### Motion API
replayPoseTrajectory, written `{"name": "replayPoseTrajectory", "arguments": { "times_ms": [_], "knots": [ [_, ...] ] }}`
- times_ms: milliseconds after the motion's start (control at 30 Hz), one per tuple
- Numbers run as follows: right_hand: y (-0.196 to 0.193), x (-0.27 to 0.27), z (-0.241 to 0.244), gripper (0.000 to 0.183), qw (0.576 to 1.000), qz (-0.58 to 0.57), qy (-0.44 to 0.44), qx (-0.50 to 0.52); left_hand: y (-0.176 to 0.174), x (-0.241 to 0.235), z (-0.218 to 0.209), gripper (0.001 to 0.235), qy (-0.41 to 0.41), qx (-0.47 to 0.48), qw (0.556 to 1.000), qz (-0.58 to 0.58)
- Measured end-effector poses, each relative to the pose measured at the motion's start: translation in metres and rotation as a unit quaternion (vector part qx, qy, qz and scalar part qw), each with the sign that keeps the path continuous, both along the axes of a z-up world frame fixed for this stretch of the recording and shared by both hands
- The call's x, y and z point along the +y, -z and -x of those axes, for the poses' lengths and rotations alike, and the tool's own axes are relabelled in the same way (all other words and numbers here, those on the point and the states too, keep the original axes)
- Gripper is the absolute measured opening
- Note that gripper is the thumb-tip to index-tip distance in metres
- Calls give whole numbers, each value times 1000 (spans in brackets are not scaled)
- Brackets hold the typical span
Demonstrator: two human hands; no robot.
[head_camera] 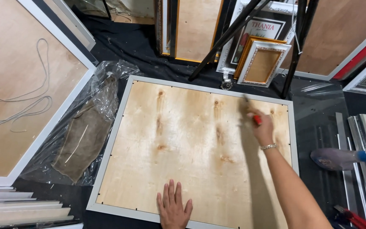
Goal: The person places a framed wooden board on a work surface and wipes its back with a cloth. They repeatedly rub the surface and edges, then lift and reposition the frame before continuing to wipe the back.
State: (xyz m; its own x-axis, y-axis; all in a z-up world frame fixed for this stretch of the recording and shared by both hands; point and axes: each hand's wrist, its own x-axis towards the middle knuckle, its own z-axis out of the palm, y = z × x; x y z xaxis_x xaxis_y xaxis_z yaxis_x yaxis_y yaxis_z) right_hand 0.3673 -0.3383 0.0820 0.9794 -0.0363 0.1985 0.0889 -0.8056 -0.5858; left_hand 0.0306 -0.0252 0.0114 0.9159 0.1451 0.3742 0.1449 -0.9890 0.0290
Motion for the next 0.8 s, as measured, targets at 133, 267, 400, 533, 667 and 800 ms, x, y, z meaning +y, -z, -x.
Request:
{"name": "replayPoseTrajectory", "arguments": {
  "times_ms": [133, 267, 400, 533, 667, 800],
  "knots": [
    [21, -32, -13, 35, 930, 29, 360, 67, -2, -1, 0, 87, -1, 2, 1000, -9],
    [23, 91, -15, 42, 961, 92, 253, 66, -3, 1, -2, 87, -1, 3, 1000, -6],
    [40, 200, -8, 30, 997, -59, -50, 6, -1, -3, 3, 84, -3, 5, 1000, 10],
    [-10, 215, -5, 20, 970, -132, -169, -117, 1, -2, 2, 89, -6, -1, 1000, 4],
    [19, 128, -7, 47, 986, 97, 64, -123, -10, 0, -2, 91, -12, 0, 1000, 3],
    [68, 137, -14, 60, 943, 259, 197, -72, -12, 0, -3, 81, -12, -28, 1000, 7]
  ]
}}
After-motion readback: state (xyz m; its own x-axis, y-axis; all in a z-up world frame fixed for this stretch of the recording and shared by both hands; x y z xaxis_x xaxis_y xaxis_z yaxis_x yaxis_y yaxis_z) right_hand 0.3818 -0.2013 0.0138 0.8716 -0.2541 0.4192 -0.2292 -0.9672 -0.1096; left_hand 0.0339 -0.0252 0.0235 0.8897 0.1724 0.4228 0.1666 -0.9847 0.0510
